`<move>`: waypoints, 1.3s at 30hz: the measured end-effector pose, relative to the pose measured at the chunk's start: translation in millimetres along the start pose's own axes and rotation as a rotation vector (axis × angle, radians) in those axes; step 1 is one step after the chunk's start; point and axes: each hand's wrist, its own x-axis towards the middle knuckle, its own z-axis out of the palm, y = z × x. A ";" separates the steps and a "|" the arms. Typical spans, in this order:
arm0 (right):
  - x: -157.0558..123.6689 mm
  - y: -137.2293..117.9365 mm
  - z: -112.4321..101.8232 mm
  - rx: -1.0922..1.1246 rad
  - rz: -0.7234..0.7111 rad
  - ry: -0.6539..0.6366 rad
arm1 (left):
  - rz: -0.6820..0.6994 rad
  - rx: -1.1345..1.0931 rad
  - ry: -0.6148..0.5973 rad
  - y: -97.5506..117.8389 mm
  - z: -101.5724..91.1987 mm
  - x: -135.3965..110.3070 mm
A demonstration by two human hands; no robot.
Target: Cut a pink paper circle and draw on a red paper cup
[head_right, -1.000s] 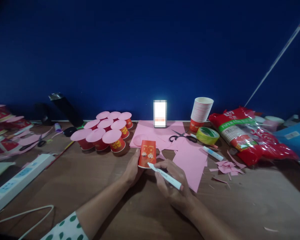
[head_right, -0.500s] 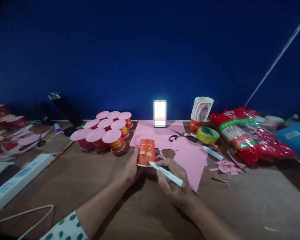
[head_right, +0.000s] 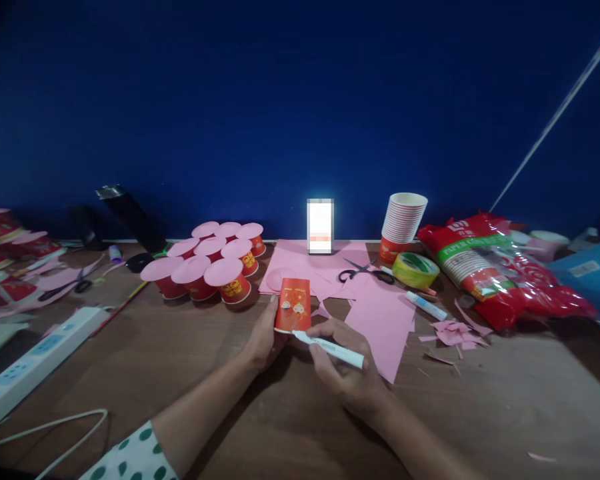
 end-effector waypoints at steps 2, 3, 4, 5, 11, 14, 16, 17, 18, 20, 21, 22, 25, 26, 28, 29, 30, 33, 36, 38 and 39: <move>0.5 0.6 0.2 0.018 0.025 0.036 | 0.007 0.008 -0.010 -0.8 -1.4 1.1; 1.0 1.1 0.1 0.023 0.029 0.049 | 0.011 0.008 -0.017 -1.1 -1.8 1.6; 1.6 1.6 0.0 0.026 0.025 0.056 | 0.012 0.006 -0.025 -1.4 -1.9 2.0; 2.2 2.1 -0.1 0.029 0.018 0.052 | 0.012 0.004 -0.028 -1.5 -1.8 2.2; 2.9 1.7 0.3 0.049 0.059 -0.003 | 0.018 0.023 0.007 -2.0 -1.4 2.3; 2.6 2.3 0.4 0.044 0.054 0.035 | 0.021 0.029 -0.020 -2.9 -2.6 2.9; 2.7 2.8 0.1 0.036 0.046 0.025 | 0.030 0.027 -0.015 -3.5 -3.3 3.3; 2.7 2.7 -0.1 0.034 0.048 0.008 | 0.037 0.028 -0.011 -3.7 -3.6 3.4; 2.8 2.3 -0.1 0.033 0.054 -0.012 | 0.042 0.031 -0.012 -3.9 -4.0 3.4; 2.9 1.0 0.0 0.036 0.067 -0.036 | 0.049 0.048 -0.021 -4.2 -5.1 3.5; 3.0 0.3 0.1 0.039 0.068 -0.030 | 0.048 0.060 -0.031 -4.4 -5.7 3.6; 3.2 -0.3 0.2 0.040 0.069 -0.012 | 0.045 0.067 -0.038 -4.5 -6.3 3.6; 3.7 -0.8 0.1 0.032 0.062 0.026 | 0.043 0.067 -0.051 -4.9 -7.1 4.0; 3.8 -0.6 -0.1 0.032 0.059 0.015 | 0.046 0.067 -0.051 -5.1 -7.0 4.1; 3.6 -0.2 -0.2 0.038 0.058 -0.025 | 0.061 0.078 -0.045 -5.4 -6.5 4.2; 3.3 0.0 -0.2 0.044 0.061 -0.037 | 0.065 0.087 -0.045 -5.6 -6.3 4.2; 3.0 0.0 -0.1 0.047 0.066 -0.035 | 0.070 0.095 -0.046 -5.9 -6.2 4.2; 2.5 -0.5 0.1 0.037 0.069 0.003 | 0.074 0.108 -0.055 -6.8 -6.9 4.6; 2.7 -1.4 -0.3 0.023 0.055 -0.018 | 0.071 0.124 -0.033 -7.9 -8.9 5.7; 2.9 -1.3 -0.6 0.021 0.044 -0.046 | 0.074 0.132 -0.024 -8.6 -10.4 6.4; 2.9 -1.0 -0.7 0.021 0.040 -0.047 | 0.076 0.132 -0.026 -8.9 -11.0 6.8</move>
